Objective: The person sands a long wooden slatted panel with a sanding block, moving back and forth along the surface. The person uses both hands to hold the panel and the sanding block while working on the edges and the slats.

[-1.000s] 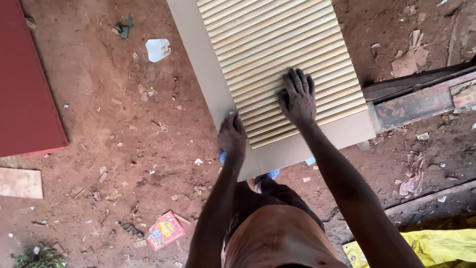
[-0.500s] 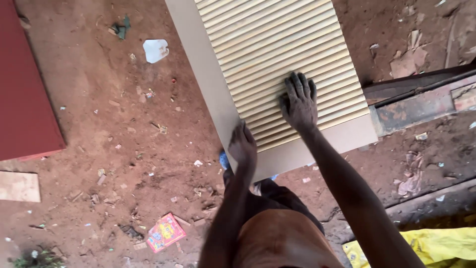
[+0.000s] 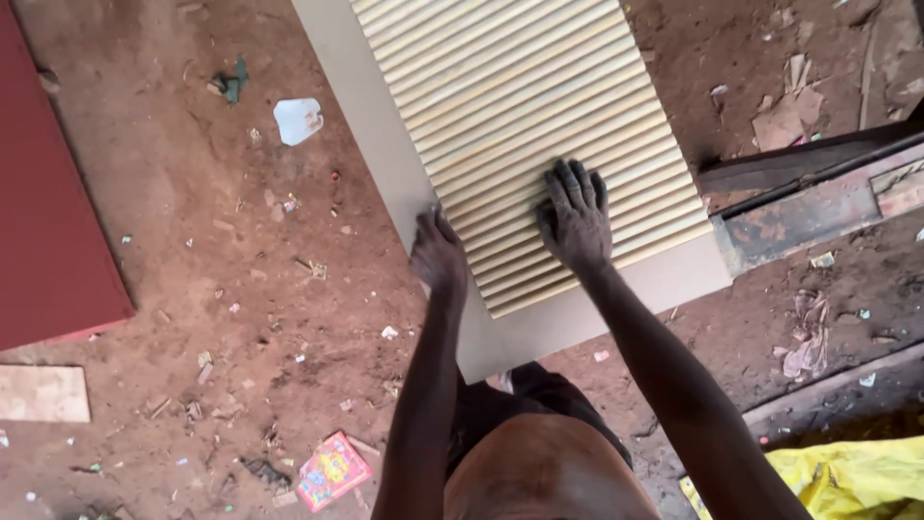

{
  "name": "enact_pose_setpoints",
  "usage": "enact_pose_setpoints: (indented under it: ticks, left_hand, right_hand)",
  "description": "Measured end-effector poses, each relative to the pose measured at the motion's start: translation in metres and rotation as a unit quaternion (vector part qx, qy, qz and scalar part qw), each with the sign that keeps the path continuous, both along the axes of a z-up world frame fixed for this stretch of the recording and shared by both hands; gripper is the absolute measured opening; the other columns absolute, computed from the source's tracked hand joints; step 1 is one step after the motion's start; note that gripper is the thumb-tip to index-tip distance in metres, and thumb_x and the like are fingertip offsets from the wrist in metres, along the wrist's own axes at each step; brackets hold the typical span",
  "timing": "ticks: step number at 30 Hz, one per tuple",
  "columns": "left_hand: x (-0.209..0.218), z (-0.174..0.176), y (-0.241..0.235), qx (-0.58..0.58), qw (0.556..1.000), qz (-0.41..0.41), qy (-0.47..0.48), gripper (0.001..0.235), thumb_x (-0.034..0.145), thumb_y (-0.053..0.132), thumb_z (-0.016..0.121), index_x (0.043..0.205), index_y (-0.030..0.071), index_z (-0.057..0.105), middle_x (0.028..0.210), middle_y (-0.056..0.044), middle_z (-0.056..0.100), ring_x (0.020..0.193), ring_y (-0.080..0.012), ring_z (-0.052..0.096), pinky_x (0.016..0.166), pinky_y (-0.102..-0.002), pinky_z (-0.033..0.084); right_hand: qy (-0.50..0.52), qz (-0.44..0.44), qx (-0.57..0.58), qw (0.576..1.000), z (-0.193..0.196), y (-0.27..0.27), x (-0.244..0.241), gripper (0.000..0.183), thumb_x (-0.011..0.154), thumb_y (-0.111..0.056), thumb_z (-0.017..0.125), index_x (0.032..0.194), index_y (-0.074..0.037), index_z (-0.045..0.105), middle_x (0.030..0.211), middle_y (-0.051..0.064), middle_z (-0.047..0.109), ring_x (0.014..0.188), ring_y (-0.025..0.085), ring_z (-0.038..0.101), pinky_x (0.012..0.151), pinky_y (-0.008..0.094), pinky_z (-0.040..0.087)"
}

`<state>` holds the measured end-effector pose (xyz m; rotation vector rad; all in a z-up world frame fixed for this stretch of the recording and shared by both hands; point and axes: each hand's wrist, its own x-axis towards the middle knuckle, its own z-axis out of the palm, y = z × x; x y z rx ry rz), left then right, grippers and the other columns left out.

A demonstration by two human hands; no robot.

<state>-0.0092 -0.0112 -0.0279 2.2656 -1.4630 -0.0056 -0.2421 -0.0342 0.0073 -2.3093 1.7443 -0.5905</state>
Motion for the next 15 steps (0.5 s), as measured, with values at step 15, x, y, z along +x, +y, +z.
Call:
enact_pose_setpoints:
  ticks: [15]
  left_hand:
    - [0.056, -0.012, -0.148, 0.025, 0.999, 0.016, -0.015, 0.022, 0.106, 0.033, 0.054, 0.106, 0.011, 0.059, 0.084, -0.009, 0.076, 0.069, -0.0287, 0.075, 0.053, -0.047, 0.057]
  right_hand:
    - [-0.012, -0.004, -0.021, 1.000, 0.011, 0.000, 0.004, 0.058, 0.099, -0.032, 0.064, 0.150, -0.006, 0.052, 0.159, 0.018, 0.047, 0.151, 0.037, 0.039, 0.125, 0.058, 0.025]
